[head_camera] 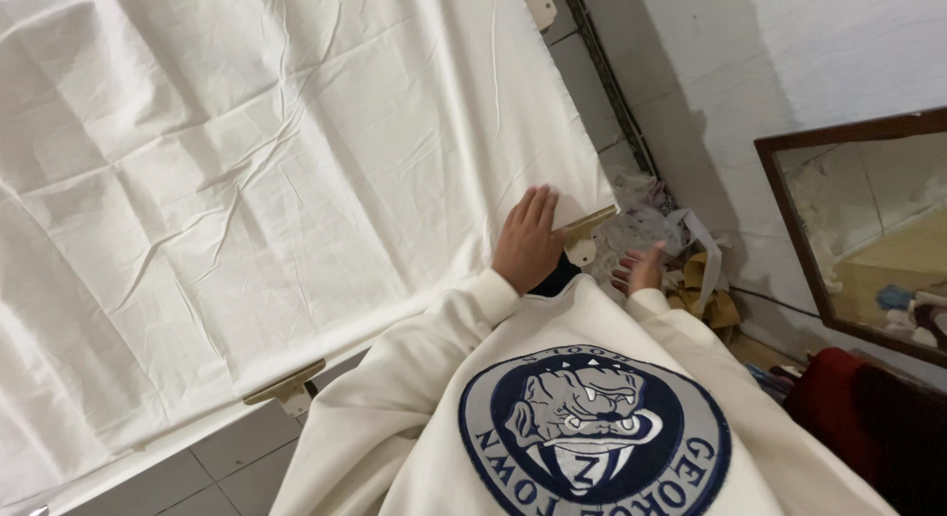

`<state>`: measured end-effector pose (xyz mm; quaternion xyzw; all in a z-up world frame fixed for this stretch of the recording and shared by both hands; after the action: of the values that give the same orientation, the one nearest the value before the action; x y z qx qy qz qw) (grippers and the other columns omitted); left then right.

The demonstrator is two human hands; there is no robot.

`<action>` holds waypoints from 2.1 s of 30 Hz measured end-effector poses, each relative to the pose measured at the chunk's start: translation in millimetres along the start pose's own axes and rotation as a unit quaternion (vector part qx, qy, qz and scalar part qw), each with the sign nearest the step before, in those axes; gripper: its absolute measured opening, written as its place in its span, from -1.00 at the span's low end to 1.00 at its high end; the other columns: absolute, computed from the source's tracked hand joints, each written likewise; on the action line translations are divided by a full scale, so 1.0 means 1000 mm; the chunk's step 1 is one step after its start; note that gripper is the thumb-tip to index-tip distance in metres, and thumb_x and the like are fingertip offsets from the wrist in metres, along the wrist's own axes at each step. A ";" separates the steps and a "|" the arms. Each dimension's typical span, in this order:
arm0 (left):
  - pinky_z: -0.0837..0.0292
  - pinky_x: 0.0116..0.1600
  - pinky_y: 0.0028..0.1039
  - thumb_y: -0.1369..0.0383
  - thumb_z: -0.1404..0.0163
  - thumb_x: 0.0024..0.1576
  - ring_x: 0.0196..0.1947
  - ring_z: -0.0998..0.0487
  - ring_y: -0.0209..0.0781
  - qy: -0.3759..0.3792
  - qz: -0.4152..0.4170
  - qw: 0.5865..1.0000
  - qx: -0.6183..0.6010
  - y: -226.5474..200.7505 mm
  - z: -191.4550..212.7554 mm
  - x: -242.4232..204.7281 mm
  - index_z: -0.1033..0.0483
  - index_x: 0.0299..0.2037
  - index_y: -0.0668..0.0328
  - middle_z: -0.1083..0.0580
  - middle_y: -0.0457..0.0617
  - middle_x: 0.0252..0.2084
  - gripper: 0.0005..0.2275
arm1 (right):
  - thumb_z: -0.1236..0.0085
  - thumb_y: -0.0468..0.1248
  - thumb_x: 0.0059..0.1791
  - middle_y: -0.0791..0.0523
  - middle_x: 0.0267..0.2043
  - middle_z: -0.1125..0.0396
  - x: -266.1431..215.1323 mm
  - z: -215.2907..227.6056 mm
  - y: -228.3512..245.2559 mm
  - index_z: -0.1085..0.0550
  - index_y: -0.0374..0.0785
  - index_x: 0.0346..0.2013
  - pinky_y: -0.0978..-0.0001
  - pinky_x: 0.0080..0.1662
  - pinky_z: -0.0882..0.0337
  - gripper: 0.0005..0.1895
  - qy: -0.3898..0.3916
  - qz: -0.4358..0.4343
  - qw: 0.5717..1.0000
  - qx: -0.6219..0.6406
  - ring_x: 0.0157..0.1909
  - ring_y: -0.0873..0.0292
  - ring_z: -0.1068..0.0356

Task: The person aligns a large piece of white fabric on a table, uses a metal clamp to secure the edge, and then folds the fabric over to mark it with a yellow ruler.

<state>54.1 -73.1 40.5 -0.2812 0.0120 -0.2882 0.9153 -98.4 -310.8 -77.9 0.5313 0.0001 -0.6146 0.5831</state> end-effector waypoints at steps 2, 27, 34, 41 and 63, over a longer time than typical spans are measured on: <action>-0.11 0.54 -0.10 0.08 0.11 0.34 0.56 -0.18 0.22 -0.002 0.010 1.000 0.023 -0.006 -0.018 0.025 -0.18 0.52 0.30 -0.21 0.26 0.52 -0.39 | 0.53 0.43 0.22 -0.15 0.00 -0.45 0.042 0.024 -0.020 -0.51 -0.27 0.07 -0.17 -0.16 -0.61 -0.10 -0.024 0.014 1.000 -0.012 -0.12 -0.23 -0.54; 0.41 0.67 -0.10 -0.12 0.41 0.41 0.69 0.17 -0.07 -0.106 0.293 0.931 0.187 0.065 -0.037 0.195 0.08 0.65 0.05 0.10 -0.01 0.70 -0.33 | 0.74 0.52 0.13 -0.22 0.07 -0.50 0.022 -0.286 0.401 -0.59 -0.41 -0.07 -0.21 0.30 -0.32 0.16 0.286 0.364 0.790 -0.402 0.28 -0.29 -0.42; 0.44 0.67 -0.09 -0.11 0.42 0.40 0.69 0.19 -0.10 -0.097 0.309 0.924 0.202 0.061 -0.029 0.196 0.07 0.65 -0.01 0.10 -0.06 0.70 -0.34 | 0.67 0.50 0.12 -0.14 -0.16 -0.55 0.043 -0.317 0.401 -0.63 -0.28 -0.38 -0.10 0.23 -0.40 0.08 0.261 0.345 0.807 -0.402 0.14 -0.24 -0.51; 0.43 0.67 -0.09 -0.11 0.44 0.40 0.69 0.18 -0.11 -0.096 0.312 0.927 0.183 0.062 -0.032 0.196 0.08 0.65 -0.06 0.12 -0.09 0.71 -0.35 | 0.42 0.34 0.18 -0.06 -0.50 -0.49 0.112 -0.364 0.379 -0.61 -0.24 -0.52 -0.05 -0.19 -0.58 -0.12 0.235 0.407 0.800 -0.373 -0.28 -0.15 -0.58; 0.33 0.58 0.31 0.11 0.23 0.14 0.68 0.25 0.24 -0.070 0.347 0.901 0.250 0.040 -0.045 0.216 0.17 0.67 -0.11 0.18 -0.07 0.72 -0.21 | 0.12 0.01 0.15 -0.08 -0.43 -0.54 0.113 -0.385 0.448 -0.65 -0.28 -0.42 0.13 -0.16 -0.58 -0.46 0.091 0.498 0.774 -0.380 -0.22 -0.07 -0.63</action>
<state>246.9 -184.1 11.9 -0.0407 -0.0278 0.0744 0.9960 501.4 -296.4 -41.7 0.2456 0.0222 -0.1367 0.9594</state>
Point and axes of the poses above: each hand's wrist, its own x-axis towards the middle knuckle, its own z-axis out of the back of the hand, y = z × x, the point moved 3 cm from there along x, towards the middle knuckle
